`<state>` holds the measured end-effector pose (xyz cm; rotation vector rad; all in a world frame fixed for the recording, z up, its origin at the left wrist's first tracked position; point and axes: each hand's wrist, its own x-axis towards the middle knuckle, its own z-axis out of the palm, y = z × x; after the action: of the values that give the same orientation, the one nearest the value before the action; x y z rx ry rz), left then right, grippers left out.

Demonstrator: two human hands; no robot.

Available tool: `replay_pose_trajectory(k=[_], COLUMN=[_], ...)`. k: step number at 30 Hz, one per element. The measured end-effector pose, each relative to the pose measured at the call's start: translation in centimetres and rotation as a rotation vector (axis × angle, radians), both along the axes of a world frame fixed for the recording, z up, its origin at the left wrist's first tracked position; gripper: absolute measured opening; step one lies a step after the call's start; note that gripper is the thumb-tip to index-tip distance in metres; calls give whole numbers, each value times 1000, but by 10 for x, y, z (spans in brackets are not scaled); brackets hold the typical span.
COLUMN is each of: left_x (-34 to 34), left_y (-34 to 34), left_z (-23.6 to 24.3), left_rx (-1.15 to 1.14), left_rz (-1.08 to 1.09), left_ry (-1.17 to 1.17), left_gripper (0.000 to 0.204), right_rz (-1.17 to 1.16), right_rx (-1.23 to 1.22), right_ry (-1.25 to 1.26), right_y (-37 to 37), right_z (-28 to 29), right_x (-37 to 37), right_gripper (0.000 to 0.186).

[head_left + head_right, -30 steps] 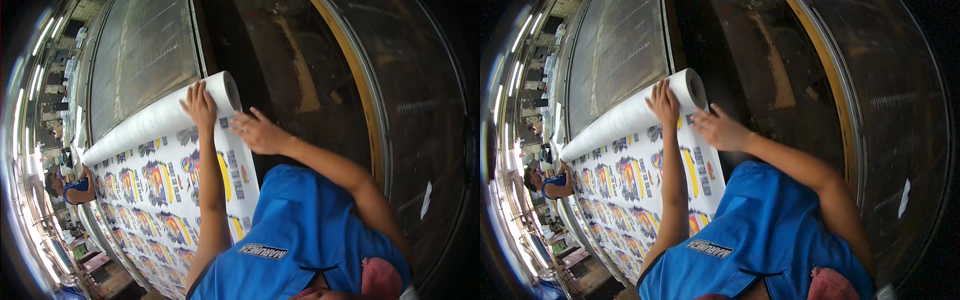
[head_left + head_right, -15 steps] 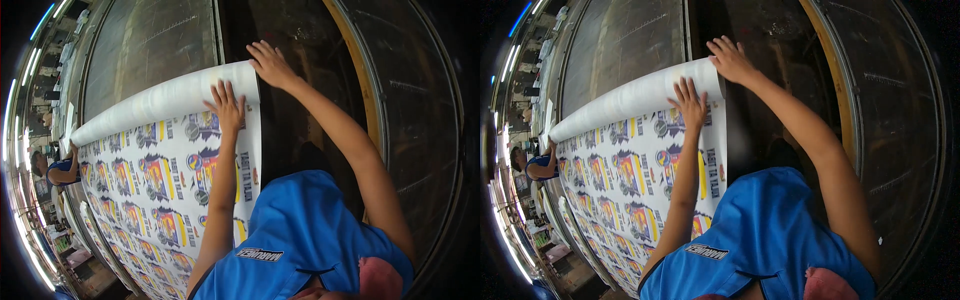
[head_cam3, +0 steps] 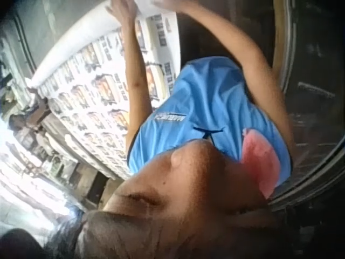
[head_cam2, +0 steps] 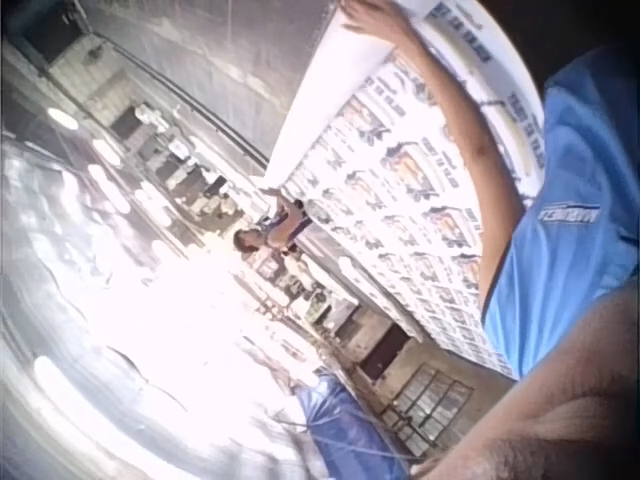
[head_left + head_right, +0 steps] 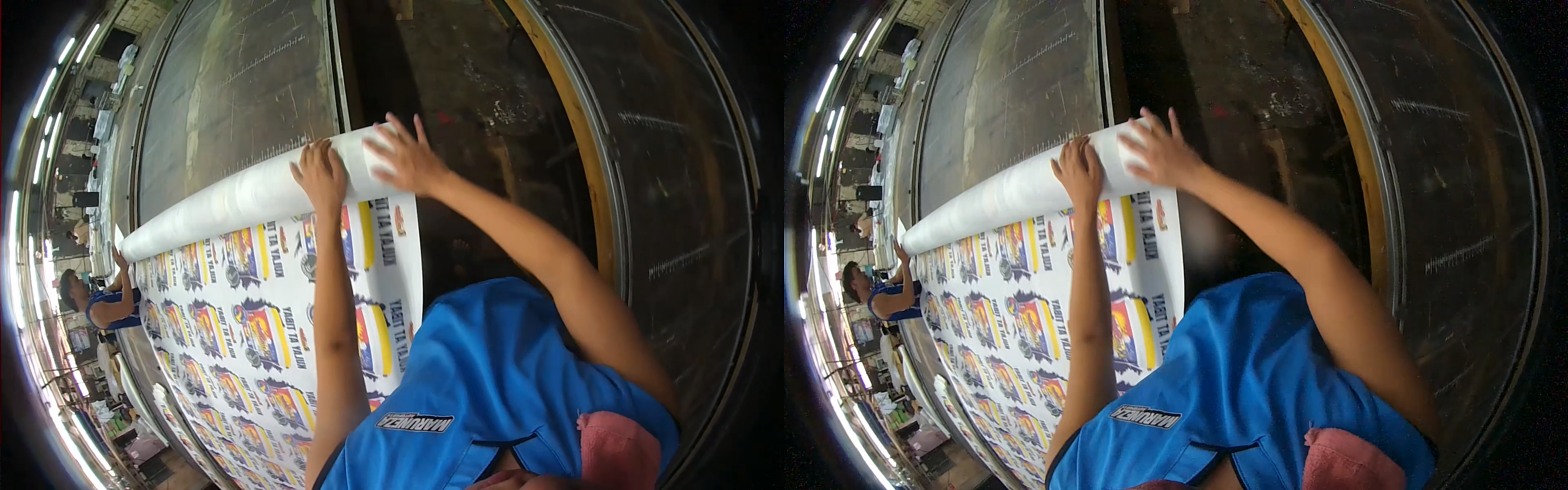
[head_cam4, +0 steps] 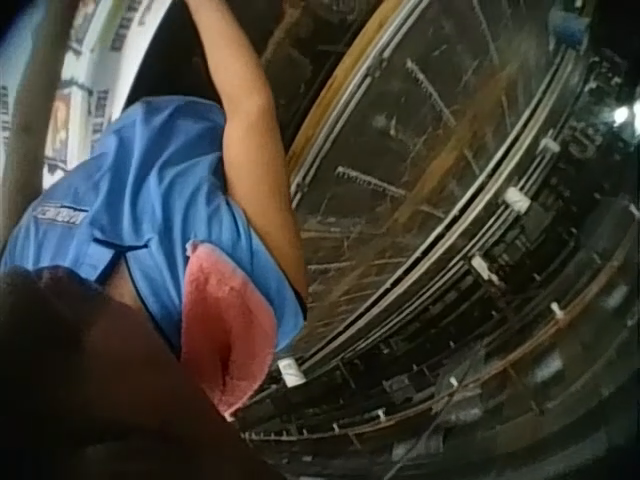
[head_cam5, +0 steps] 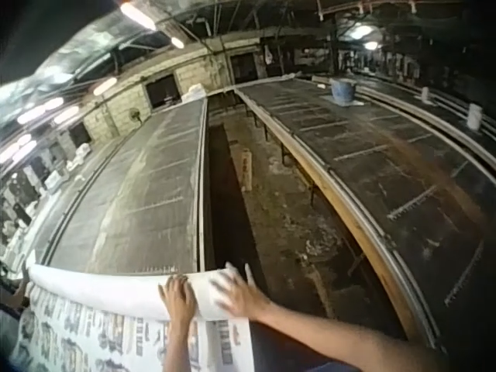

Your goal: The recorder is unrolling a long sheet of printed fabric on a large table and using scissors to cut individual sections.

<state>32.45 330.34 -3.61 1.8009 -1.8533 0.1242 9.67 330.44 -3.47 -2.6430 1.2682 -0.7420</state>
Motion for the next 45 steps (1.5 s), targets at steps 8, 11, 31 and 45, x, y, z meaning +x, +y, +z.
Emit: replay_pose_trajectory(k=[8,11,31,45], left_x=[-59,-59,-113,-89], left_y=[-108,-233,-743,-1198], left_z=[-28,-19,14,89], left_rx=[106,67,142,63], left_rz=[-3,40,-204,-96], left_ry=[37,-126,-7,283], left_gripper=[68,56,58,27], right_rz=[-84,75,-87,254], right_rx=[172,-23,276,399], right_ry=[-24,-66,-129,37], right_y=[-264,-262,-891,-1191], right_z=[25,7,19,22], right_x=[4,8,-61,-70], right_gripper=[56,61,43,71])
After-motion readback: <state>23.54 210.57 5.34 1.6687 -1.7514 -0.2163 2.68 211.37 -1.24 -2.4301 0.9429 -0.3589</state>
